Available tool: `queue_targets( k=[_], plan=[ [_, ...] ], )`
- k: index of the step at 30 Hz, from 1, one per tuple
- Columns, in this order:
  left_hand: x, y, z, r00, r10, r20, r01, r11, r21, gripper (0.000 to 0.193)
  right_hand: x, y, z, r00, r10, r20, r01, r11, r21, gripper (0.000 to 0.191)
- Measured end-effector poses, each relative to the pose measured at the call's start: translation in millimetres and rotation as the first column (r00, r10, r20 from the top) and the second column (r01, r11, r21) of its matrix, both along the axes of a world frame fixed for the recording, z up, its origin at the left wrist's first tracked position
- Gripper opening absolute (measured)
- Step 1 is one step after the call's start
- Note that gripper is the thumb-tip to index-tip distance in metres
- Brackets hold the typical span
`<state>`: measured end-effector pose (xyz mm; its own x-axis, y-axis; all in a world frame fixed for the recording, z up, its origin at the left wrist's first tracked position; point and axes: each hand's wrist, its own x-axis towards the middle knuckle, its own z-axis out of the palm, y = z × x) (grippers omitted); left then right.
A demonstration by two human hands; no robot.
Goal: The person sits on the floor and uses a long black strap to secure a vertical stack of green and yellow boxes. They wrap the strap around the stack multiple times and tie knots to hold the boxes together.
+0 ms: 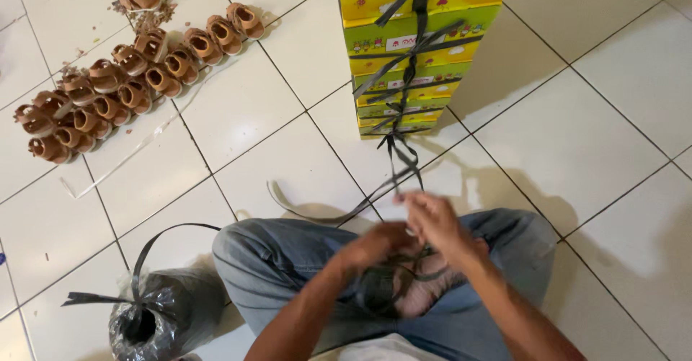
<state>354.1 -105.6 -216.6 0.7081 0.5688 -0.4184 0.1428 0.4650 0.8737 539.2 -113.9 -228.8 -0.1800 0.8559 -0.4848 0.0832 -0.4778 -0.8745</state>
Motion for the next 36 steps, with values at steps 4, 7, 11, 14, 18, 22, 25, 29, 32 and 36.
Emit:
queue_targets(
  k=[4, 7, 11, 14, 18, 22, 25, 29, 32, 36],
  plan=[
    [-10, 71, -19, 0.792, 0.609, -0.032, -0.573, 0.725, -0.383, 0.033, -20, -69, 5, 0.845, 0.481, 0.233, -0.505, 0.861, 0.053, 0.033],
    [-10, 53, -22, 0.82, 0.572, -0.026, -0.571, 0.814, -0.102, 0.029, -16, -41, 4, 0.933, 0.352, -0.081, -0.35, 0.936, 0.03, 0.035],
    [-10, -40, -8, 0.978, -0.201, 0.054, 0.184, 0.957, 0.224, 0.038, -5, 34, 1, 0.861, -0.381, -0.337, 0.255, 0.896, -0.363, 0.046],
    [-26, -52, -1, 0.735, -0.669, -0.108, 0.668, 0.687, 0.286, 0.041, -20, 37, 14, 0.948, -0.229, -0.221, 0.216, 0.973, -0.082, 0.028],
    [-44, 22, -7, 0.942, 0.332, -0.048, -0.321, 0.85, -0.418, 0.051, -43, -56, 47, 0.868, 0.451, 0.206, -0.481, 0.867, 0.129, 0.031],
    [-46, 60, -8, 0.859, 0.499, 0.113, -0.458, 0.849, -0.264, 0.05, -44, -95, 60, 0.545, 0.839, -0.016, -0.817, 0.535, 0.217, 0.03],
    [-60, 66, -4, 0.848, 0.523, 0.088, -0.523, 0.852, -0.025, 0.05, -14, -65, 61, 0.658, 0.712, 0.247, -0.737, 0.676, 0.016, 0.037],
    [-41, 90, -21, 0.747, 0.647, -0.155, -0.582, 0.749, 0.318, 0.052, 33, -15, 64, 0.939, 0.205, 0.278, -0.245, 0.962, 0.119, 0.033],
    [17, 110, -48, 0.669, 0.701, -0.248, -0.71, 0.701, 0.066, 0.074, 45, 12, 52, 0.985, -0.152, 0.082, 0.12, 0.944, 0.306, 0.03],
    [69, 120, -64, 0.506, 0.863, 0.019, -0.804, 0.479, -0.353, 0.058, 38, 56, 13, 0.928, -0.259, 0.267, 0.15, 0.918, 0.368, 0.033]
  ],
)
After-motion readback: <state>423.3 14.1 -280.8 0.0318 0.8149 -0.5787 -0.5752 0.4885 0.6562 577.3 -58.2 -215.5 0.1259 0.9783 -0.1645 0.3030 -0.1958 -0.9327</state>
